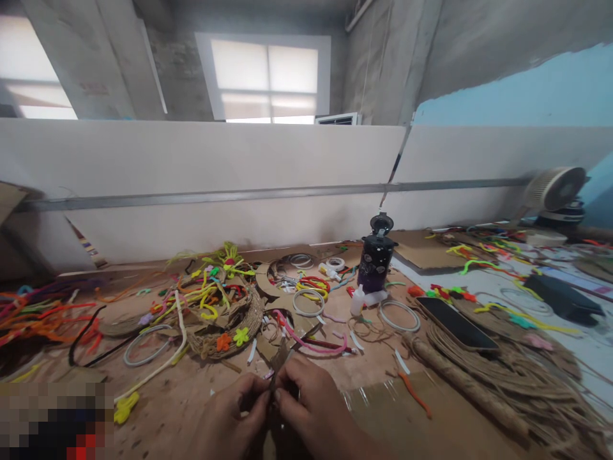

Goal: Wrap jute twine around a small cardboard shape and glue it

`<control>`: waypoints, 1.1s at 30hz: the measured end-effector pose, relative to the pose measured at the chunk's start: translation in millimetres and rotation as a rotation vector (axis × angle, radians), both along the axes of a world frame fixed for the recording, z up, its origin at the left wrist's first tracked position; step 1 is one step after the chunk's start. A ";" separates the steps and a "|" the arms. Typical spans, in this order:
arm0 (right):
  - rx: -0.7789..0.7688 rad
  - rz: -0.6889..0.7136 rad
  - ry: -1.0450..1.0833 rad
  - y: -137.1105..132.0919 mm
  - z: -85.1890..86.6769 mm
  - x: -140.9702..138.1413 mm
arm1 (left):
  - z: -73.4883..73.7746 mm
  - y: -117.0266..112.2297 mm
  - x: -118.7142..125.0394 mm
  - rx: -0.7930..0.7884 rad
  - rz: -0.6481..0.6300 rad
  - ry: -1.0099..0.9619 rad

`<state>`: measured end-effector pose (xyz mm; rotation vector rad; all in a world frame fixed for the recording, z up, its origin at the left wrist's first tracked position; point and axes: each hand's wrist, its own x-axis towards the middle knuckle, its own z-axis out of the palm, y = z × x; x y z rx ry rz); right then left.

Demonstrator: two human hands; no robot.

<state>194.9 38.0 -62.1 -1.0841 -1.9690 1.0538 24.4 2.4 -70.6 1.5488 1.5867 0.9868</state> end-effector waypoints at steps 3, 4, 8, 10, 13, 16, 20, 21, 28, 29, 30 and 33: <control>0.004 0.007 0.007 -0.1 -1.3 0.4 | -1.6 0.5 -0.1 -0.007 -0.002 -0.019; 0.005 0.007 0.010 0.0 -1.4 0.4 | -1.6 0.6 -0.3 -0.008 -0.004 -0.028; 0.006 0.005 0.006 1.0 -1.2 0.3 | 0.5 0.4 -1.6 -0.008 -0.012 -0.051; 0.000 -0.002 0.001 1.3 -0.9 0.3 | 1.9 -0.2 -1.9 -0.014 -0.026 -0.068; -0.006 -0.008 -0.007 1.0 0.5 0.7 | 3.1 -1.1 -1.3 -0.019 -0.040 -0.094; 0.000 -0.003 -0.020 0.2 2.9 1.2 | 4.0 -1.6 0.0 -0.021 -0.036 -0.094; 0.020 0.004 -0.045 -0.4 4.0 1.0 | 6.4 -2.1 1.2 -0.023 -0.019 -0.094; 0.025 0.005 -0.050 -0.4 3.8 0.9 | 6.8 -2.2 1.3 -0.019 -0.013 -0.088; -0.028 0.015 0.027 -1.5 6.4 1.3 | 2.9 -1.2 0.0 -0.053 -0.004 -0.145; -0.038 0.021 0.048 -1.5 6.9 1.2 | 1.8 -0.9 -0.6 -0.063 -0.001 -0.151; -0.048 0.029 0.070 -1.4 7.1 1.1 | 0.8 -0.5 -1.3 -0.070 0.001 -0.153; -0.072 0.032 0.121 0.0 4.9 0.2 | -2.2 0.7 -3.2 -0.075 0.006 -0.161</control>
